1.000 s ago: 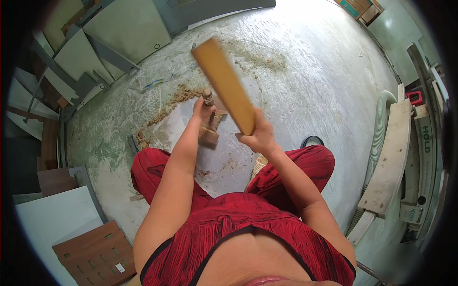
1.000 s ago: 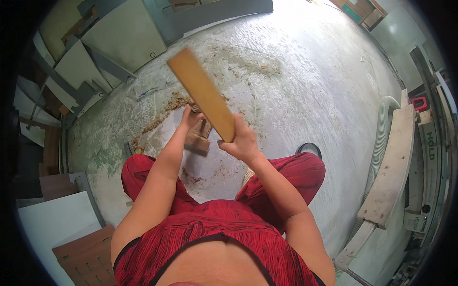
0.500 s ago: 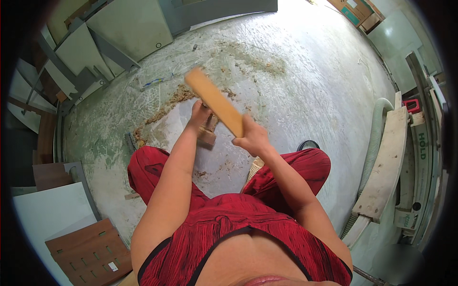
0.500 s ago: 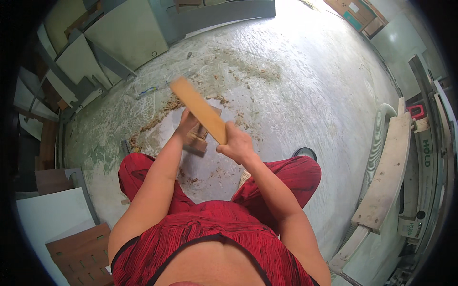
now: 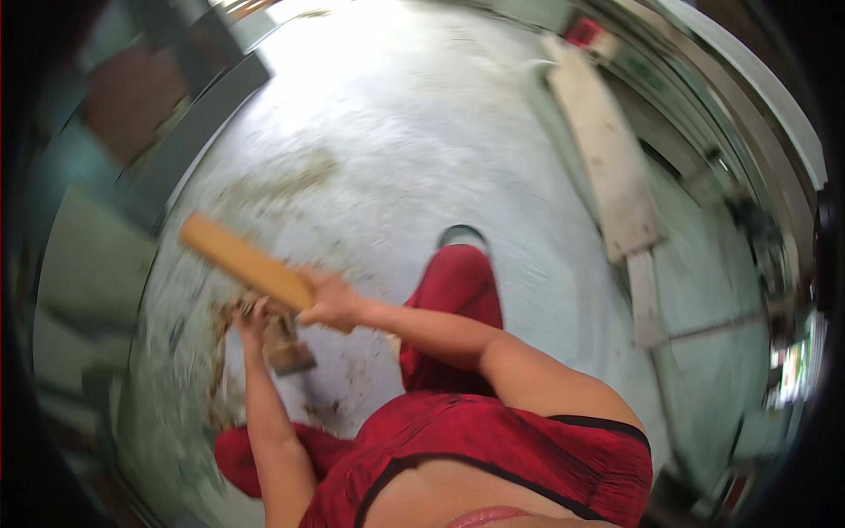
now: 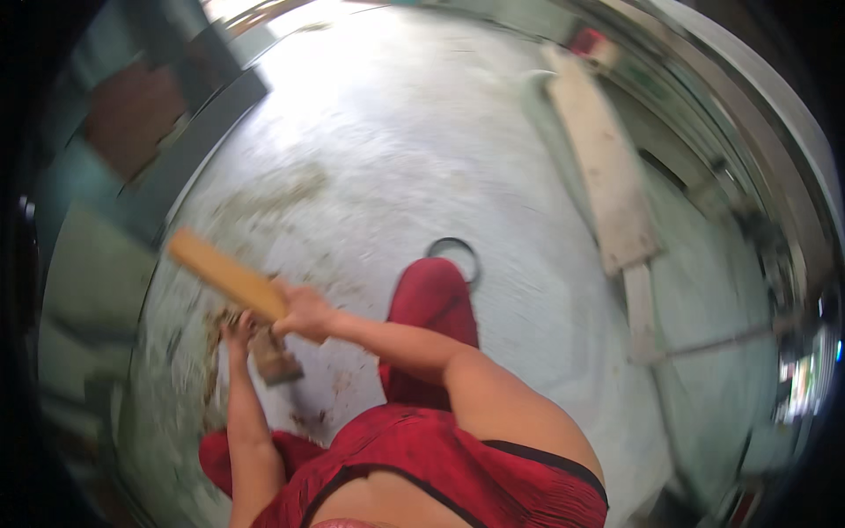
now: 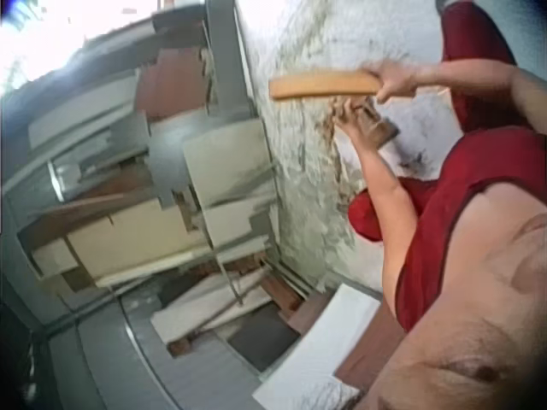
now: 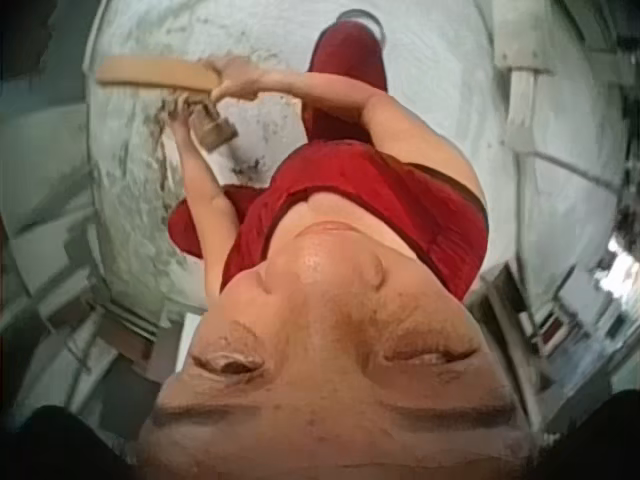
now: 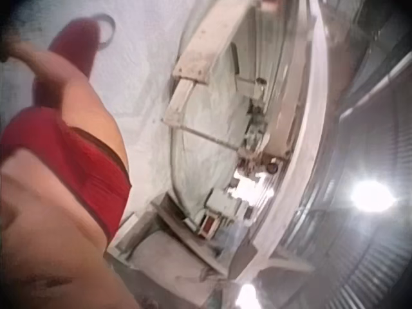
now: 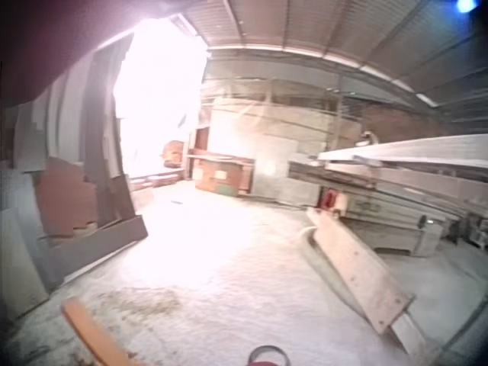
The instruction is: Manually carving or shaping a piece of wood with a hand tool.
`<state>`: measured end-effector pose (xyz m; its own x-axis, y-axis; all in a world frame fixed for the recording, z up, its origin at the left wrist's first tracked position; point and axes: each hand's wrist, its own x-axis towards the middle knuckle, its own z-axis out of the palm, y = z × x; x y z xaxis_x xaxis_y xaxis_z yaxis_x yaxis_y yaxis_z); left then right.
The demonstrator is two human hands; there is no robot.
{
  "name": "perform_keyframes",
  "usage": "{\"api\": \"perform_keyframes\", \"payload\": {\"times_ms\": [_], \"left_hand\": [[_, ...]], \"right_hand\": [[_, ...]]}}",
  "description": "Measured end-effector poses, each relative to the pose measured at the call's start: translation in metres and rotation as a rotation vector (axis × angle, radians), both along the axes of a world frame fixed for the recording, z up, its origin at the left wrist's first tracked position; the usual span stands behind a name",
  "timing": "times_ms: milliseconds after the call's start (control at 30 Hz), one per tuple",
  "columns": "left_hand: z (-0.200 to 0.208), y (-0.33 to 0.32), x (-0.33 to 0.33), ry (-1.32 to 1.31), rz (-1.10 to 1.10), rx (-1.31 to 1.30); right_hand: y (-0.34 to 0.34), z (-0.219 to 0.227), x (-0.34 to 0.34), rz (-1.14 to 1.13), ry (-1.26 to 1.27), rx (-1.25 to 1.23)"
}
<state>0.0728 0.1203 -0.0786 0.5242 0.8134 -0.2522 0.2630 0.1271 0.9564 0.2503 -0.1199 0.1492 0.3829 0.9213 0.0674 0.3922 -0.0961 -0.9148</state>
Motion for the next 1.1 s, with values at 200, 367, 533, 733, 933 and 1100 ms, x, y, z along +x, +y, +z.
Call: {"api": "perform_keyframes", "payload": {"times_ms": [200,367,533,733,933,1100], "left_hand": [[-0.026,0.045,-0.039,-0.093,-0.212,0.051],[-0.025,-0.009,0.015,-0.227,-0.091,-0.189],[0.06,-0.052,0.041,-0.024,-0.031,0.155],[0.052,-0.04,0.021,-0.45,-0.027,-0.13],[0.054,-0.041,0.03,0.093,-0.196,0.514],[0.061,-0.046,0.02,-0.147,-0.033,0.096]], "right_hand": [[-0.019,0.047,-0.021,0.075,-0.027,0.168],[-0.038,0.031,-0.002,0.045,-0.17,0.089],[-0.041,0.042,-0.014,0.013,-0.219,0.261],[-0.029,0.024,-0.01,0.149,-0.298,-0.249],[-0.036,0.051,-0.016,0.039,-0.144,0.14],[-0.029,-0.004,-0.006,0.125,-0.379,-0.085]]}}
